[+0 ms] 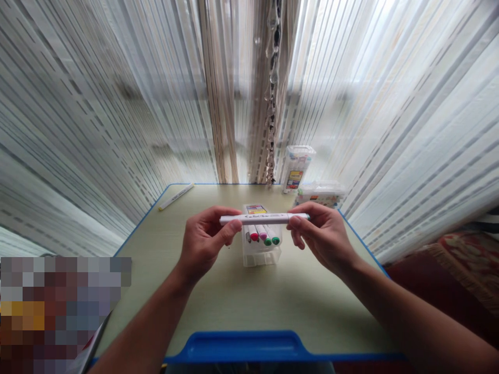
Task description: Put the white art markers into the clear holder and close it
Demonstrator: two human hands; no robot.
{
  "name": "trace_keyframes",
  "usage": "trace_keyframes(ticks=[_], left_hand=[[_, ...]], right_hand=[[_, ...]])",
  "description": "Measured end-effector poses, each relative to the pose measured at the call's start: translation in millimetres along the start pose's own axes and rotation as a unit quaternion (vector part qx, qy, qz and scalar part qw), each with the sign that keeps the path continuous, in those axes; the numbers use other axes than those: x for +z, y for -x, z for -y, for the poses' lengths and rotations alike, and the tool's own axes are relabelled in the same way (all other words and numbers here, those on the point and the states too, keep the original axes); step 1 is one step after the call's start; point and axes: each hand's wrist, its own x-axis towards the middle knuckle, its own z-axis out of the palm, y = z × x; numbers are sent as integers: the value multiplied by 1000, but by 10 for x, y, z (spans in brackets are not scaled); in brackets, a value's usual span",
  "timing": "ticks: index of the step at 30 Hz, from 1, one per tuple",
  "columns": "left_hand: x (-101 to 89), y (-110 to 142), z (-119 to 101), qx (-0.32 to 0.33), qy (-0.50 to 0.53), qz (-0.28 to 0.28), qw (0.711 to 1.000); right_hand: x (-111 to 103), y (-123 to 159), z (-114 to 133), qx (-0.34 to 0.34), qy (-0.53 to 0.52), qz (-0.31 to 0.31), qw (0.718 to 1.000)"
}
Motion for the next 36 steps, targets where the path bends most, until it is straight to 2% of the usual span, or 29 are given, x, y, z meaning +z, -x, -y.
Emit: trace_keyframes(ticks=[9, 13, 21, 25, 36], left_hand=[[40, -21, -70, -20, 100, -8, 995], [48, -22, -80, -29, 108, -20, 994], [-7, 0, -21, -4, -24, -4, 1000], [10, 1, -54, -16, -60, 1, 998], [10, 6, -32, -28, 68, 26, 997]], right_hand=[[39, -22, 72, 23, -42, -14, 999], [39, -17, 79, 26, -41, -18, 999], [20, 4, 22, 8, 24, -2, 1000], [3, 11, -12, 0, 59, -2, 998], [13, -1, 28, 35, 24, -1, 999]])
